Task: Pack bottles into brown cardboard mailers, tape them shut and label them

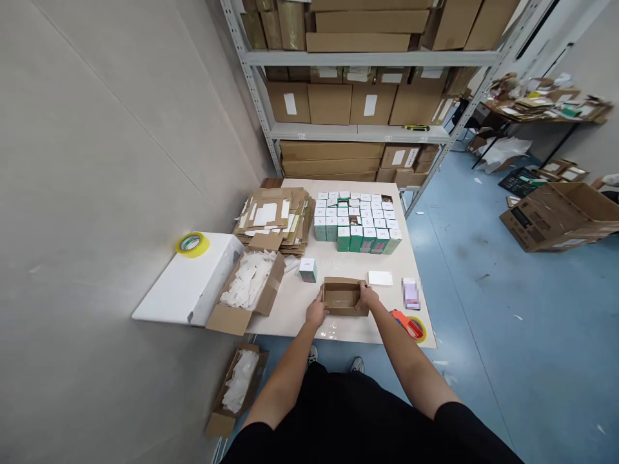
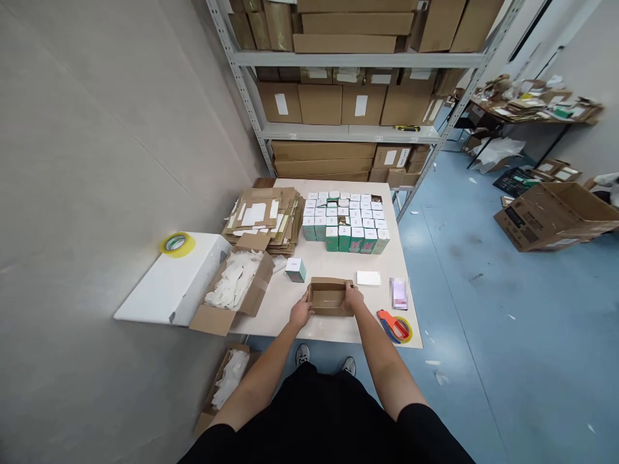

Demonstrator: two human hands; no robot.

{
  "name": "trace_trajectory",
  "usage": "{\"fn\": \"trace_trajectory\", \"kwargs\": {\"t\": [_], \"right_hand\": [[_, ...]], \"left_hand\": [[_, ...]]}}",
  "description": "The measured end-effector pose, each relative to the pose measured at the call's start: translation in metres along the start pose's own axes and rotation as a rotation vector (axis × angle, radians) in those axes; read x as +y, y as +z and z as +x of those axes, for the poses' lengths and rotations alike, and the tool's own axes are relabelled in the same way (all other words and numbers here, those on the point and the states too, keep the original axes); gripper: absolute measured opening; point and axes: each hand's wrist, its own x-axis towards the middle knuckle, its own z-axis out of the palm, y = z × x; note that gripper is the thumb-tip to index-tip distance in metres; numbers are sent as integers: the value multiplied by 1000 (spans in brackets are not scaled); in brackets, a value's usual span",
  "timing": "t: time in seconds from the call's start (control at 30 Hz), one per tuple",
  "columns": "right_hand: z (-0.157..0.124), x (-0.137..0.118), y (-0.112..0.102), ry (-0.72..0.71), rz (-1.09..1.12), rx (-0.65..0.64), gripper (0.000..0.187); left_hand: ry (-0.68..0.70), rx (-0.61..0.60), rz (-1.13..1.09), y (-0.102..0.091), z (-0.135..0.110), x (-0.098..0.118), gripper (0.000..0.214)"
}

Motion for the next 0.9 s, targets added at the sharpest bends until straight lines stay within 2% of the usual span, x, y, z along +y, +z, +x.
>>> {"fn": "trace_trajectory", "kwargs": {"t": [0.23, 0.3, 0.43, 0.53, 0.67, 0.8, 0.9], "right_hand": [[-11, 20, 8, -76, -12, -11, 133], [-18, 26, 13, -130, -8, 58, 126], [-35, 19, 22, -302, 35, 298, 95], [-47, -5, 25, -398, 94, 405, 75], [-62, -53, 23, -515, 152, 503, 65], [-74, -115, 19, -623, 164, 527, 59], [-72, -169, 22, -679, 171, 519, 58]], "left_hand": [[-7, 133, -34, 25, -29, 9, 18], [14, 193, -59, 29, -42, 9, 17], [43, 295, -105, 29, -66, -3, 16], [43, 331, -128, 24, -84, -21, 17], [33, 377, -151, 16, -107, -52, 17], [-1, 388, -177, 8, -129, -88, 14], [-22, 392, -188, 1, -140, -115, 14]]}}
